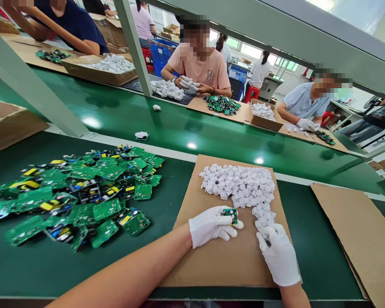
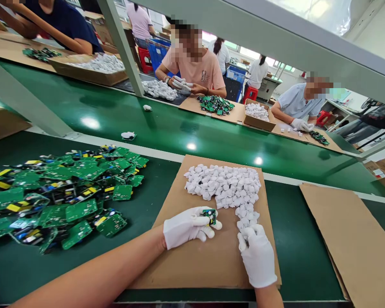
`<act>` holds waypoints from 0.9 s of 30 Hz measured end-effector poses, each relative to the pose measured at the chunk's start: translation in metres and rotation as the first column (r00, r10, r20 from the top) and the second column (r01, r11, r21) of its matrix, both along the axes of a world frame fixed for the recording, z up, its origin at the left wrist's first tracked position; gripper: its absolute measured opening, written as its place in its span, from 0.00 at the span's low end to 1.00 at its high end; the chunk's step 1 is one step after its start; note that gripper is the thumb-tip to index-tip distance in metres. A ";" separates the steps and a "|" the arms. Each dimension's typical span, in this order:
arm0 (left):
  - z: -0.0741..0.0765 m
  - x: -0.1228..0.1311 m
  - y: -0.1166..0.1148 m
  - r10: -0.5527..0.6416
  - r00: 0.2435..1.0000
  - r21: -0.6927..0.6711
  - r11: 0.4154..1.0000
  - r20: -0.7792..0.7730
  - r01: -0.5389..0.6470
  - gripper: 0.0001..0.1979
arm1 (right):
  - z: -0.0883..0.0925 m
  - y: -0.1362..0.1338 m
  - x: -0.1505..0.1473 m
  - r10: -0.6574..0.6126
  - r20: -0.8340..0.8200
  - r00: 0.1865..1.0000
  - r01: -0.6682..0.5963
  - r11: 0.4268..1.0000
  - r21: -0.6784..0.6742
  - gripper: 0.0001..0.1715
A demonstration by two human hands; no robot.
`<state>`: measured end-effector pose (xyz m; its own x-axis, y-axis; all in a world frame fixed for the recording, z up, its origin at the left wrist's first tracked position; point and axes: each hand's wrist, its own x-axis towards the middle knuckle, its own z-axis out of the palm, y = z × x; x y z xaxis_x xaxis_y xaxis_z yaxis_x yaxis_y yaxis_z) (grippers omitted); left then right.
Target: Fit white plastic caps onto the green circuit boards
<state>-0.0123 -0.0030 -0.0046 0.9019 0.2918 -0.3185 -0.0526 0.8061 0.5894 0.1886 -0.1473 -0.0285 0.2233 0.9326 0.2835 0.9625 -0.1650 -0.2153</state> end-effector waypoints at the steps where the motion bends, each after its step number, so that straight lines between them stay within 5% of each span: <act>1: 0.000 0.000 0.000 0.003 1.000 0.001 1.000 -0.002 -0.003 0.16 | 0.000 -0.001 -0.001 0.022 -0.022 1.000 -0.022 1.000 -0.008 0.08; 8: 0.001 0.000 0.000 0.010 1.000 0.042 0.999 -0.007 -0.010 0.16 | 0.030 0.014 -0.007 -0.042 -0.274 0.961 0.072 0.992 0.100 0.15; 12: 0.001 -0.002 0.000 0.003 1.000 0.079 0.997 0.000 -0.003 0.16 | 0.044 0.056 -0.019 0.030 -0.085 0.996 -0.025 0.998 0.060 0.16; 16: 0.002 -0.003 0.001 -0.019 1.000 0.069 0.997 0.008 0.019 0.14 | 0.034 0.085 -0.028 -0.007 0.168 0.986 0.013 0.999 -0.034 0.15; 19: 0.001 -0.003 0.002 -0.011 1.000 0.066 0.998 0.014 0.010 0.14 | 0.024 0.085 -0.029 -0.010 0.283 0.959 0.024 0.999 -0.045 0.06; 24: 0.000 -0.003 0.003 -0.005 1.000 0.062 0.998 0.012 0.004 0.14 | 0.022 0.079 -0.025 -0.046 0.292 0.955 0.041 0.999 0.023 0.11; 27: 0.000 -0.002 0.003 -0.008 1.000 0.077 0.997 0.013 0.007 0.14 | 0.025 0.081 -0.025 0.034 0.318 0.947 -0.016 0.998 -0.060 0.08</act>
<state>-0.0147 0.0004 -0.0047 0.9081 0.3083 -0.2832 -0.0550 0.7585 0.6494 0.1637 -0.0661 -0.0031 0.1062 0.9530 0.2836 0.9833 -0.1430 0.1124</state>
